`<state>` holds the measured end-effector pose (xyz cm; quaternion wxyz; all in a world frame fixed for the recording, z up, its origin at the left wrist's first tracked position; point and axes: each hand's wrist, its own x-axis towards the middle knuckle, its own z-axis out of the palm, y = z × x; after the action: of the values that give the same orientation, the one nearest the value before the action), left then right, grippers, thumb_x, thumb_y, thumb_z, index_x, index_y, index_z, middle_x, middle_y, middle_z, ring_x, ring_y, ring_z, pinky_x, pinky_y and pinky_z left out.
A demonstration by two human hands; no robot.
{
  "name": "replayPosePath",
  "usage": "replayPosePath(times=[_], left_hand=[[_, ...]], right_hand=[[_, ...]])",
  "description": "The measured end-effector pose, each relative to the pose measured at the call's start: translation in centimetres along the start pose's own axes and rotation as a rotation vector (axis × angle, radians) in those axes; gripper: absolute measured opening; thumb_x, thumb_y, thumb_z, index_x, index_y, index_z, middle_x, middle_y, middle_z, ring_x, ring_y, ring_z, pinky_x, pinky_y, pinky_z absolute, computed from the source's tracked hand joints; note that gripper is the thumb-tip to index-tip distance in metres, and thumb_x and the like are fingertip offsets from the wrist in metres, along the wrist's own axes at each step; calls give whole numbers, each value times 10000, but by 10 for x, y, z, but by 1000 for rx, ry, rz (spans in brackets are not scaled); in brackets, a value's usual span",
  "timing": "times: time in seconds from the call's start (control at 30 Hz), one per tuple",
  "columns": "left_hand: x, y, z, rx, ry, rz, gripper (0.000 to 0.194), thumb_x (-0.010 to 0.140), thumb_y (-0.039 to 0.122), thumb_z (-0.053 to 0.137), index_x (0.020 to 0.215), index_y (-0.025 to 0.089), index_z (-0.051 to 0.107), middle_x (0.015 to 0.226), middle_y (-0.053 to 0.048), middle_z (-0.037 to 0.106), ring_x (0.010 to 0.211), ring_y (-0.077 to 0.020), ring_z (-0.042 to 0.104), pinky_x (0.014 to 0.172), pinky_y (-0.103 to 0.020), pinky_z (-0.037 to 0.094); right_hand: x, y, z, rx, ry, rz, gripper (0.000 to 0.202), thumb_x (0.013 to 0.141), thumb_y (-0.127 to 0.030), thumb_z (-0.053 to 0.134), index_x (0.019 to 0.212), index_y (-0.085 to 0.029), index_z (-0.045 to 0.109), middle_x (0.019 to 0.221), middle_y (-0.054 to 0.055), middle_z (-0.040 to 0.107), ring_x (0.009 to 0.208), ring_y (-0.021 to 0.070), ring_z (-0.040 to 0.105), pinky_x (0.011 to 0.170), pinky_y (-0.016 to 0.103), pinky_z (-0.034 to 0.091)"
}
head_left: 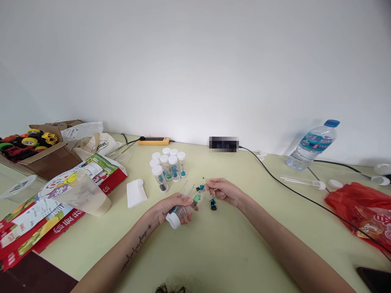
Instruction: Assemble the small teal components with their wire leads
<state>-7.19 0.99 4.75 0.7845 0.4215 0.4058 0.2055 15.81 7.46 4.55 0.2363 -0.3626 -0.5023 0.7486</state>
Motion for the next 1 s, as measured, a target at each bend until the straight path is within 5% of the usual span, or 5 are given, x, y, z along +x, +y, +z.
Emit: replayPosePath(times=[0.27,0.4,0.57,0.77,1.0], left_hand=[[8,-4,16,-432,83,-153,356,752,380,554,950,85,566,699,-58,617,544,-87,565,485,-152,459],[7,-7,19,-398,29,-177,422,765,425,522,983,67,573,676,-67,617,491,-73,540,481,-145,453],[0,-9,16,-181,-29,-94,463,741,432,543,1047,85,567,664,-87,634,513,-118,571,494,-204,455],[-15,0,21,160,-74,-48,461,655,362,647,1056,164,535,633,-28,614,566,-173,594,504,-263,444],[-16,1,26,541,105,115,314,645,352,623,870,138,580,565,18,557,497,-114,512,460,-212,350]], right_hand=[[5,7,-39,-198,276,-19,297,692,-399,601,651,-108,564,538,-16,450,436,38,345,379,182,202],[4,10,-35,-354,317,11,309,722,-418,572,634,-123,557,525,6,499,449,70,412,427,203,281],[-5,-1,-11,-892,590,-173,249,787,-413,501,776,-170,551,575,1,534,526,111,461,495,218,307],[-23,-21,31,-525,-158,-87,446,825,-529,408,967,-147,591,534,-29,498,397,49,307,386,182,220],[-25,-11,41,-187,-478,119,426,824,-462,476,1105,-149,541,488,-45,538,295,9,195,314,163,125]])
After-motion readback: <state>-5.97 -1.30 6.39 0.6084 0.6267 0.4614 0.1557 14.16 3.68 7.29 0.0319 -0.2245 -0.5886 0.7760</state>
